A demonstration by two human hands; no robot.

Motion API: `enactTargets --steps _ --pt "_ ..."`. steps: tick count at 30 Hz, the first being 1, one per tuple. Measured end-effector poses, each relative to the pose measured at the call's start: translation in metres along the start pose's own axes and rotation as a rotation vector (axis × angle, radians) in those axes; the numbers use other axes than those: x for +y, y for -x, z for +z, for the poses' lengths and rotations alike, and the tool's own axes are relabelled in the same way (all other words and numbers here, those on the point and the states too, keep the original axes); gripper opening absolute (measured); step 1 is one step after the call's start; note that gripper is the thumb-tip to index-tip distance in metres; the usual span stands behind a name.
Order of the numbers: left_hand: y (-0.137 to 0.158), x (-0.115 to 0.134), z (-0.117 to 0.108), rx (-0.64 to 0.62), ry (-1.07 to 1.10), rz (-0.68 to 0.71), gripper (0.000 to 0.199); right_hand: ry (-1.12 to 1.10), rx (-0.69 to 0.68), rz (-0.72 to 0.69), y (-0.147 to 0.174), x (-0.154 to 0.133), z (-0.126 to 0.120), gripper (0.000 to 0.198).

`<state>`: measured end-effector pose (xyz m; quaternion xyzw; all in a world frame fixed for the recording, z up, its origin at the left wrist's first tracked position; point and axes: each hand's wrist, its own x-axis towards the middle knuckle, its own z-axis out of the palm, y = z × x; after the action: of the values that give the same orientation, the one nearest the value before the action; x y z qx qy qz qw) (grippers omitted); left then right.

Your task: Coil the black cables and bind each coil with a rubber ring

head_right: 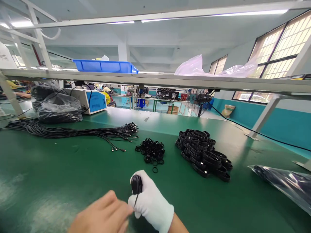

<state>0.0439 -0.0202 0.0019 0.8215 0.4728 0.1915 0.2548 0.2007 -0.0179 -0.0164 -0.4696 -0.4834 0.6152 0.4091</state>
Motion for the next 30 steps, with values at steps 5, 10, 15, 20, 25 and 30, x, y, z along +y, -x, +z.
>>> enactTargets --steps 5,10,15,20,25,30 --pt "-0.008 -0.012 0.000 -0.266 0.082 -0.114 0.030 -0.192 -0.319 0.013 0.007 0.001 -0.007 0.053" --pt "-0.017 -0.020 -0.011 -0.130 0.415 -0.101 0.010 -0.445 -0.447 -0.089 0.001 0.014 -0.006 0.057" --pt "-0.021 -0.008 -0.002 0.017 0.718 -0.122 0.004 -0.511 -0.525 -0.122 -0.004 0.022 -0.005 0.052" --pt "-0.029 -0.007 0.018 0.061 0.981 -0.185 0.019 -0.514 -0.483 -0.134 -0.005 0.025 -0.004 0.052" --pt "-0.026 -0.007 0.006 0.192 0.681 -0.168 0.017 -0.544 -0.457 -0.067 -0.005 0.026 -0.009 0.064" --pt "-0.029 -0.007 -0.021 -0.136 0.525 0.014 0.036 -0.659 -0.664 0.046 -0.006 0.032 -0.010 0.062"
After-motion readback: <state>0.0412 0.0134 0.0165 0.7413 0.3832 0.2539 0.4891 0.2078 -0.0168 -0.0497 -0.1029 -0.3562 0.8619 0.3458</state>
